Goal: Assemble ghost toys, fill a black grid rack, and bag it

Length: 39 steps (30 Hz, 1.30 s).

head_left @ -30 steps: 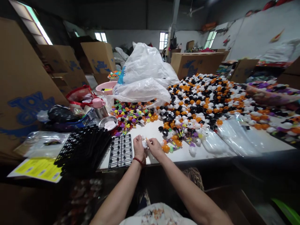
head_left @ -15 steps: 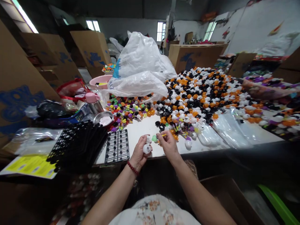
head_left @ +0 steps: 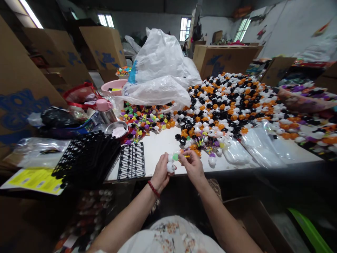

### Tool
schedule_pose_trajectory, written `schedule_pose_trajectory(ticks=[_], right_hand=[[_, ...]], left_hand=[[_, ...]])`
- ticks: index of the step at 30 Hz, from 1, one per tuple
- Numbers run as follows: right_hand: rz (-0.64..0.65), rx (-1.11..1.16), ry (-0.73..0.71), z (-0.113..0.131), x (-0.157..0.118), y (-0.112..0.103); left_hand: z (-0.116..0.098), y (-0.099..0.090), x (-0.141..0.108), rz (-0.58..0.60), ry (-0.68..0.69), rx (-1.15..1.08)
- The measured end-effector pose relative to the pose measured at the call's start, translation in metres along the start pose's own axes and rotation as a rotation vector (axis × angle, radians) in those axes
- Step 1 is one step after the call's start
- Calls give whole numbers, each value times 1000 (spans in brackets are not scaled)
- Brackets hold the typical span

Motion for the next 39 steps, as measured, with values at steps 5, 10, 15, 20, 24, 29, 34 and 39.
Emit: schedule_pose_trajectory(ticks=[5,10,15,20,24,29,34,39], right_hand=[[-33,-42,5,-3,1,-11],[-3,10,81,-8,0,-13],[33,49,131,-6,-2,-10],[83,90,240,-6,1,-12],[69,229,400,-16,-1,-13],[67,260,415,-29,-9,-4],[53,281,406,-36,16,-11],[-184,-62,-15,5,99,-71]], left_hand=[[-2,3,-2,-10,11,48],[-1,6,-3,-22,29,133],[2,7,-3,-4,49,230],[3,6,-1,57,35,307],[1,6,0,161,-16,337],[1,7,-1,247,-40,411],[6,-4,12,166,-130,238],[10,-40,40,-64,-192,-162]])
Point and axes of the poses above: each hand's wrist, its own x-axis towards the middle knuckle, its own y-axis out of the palm, z = x × y, the point moved 6 cm from there along x, towards the middle knuckle, and after that the axes turned 14 degrees about x, right-handed, at the moved point
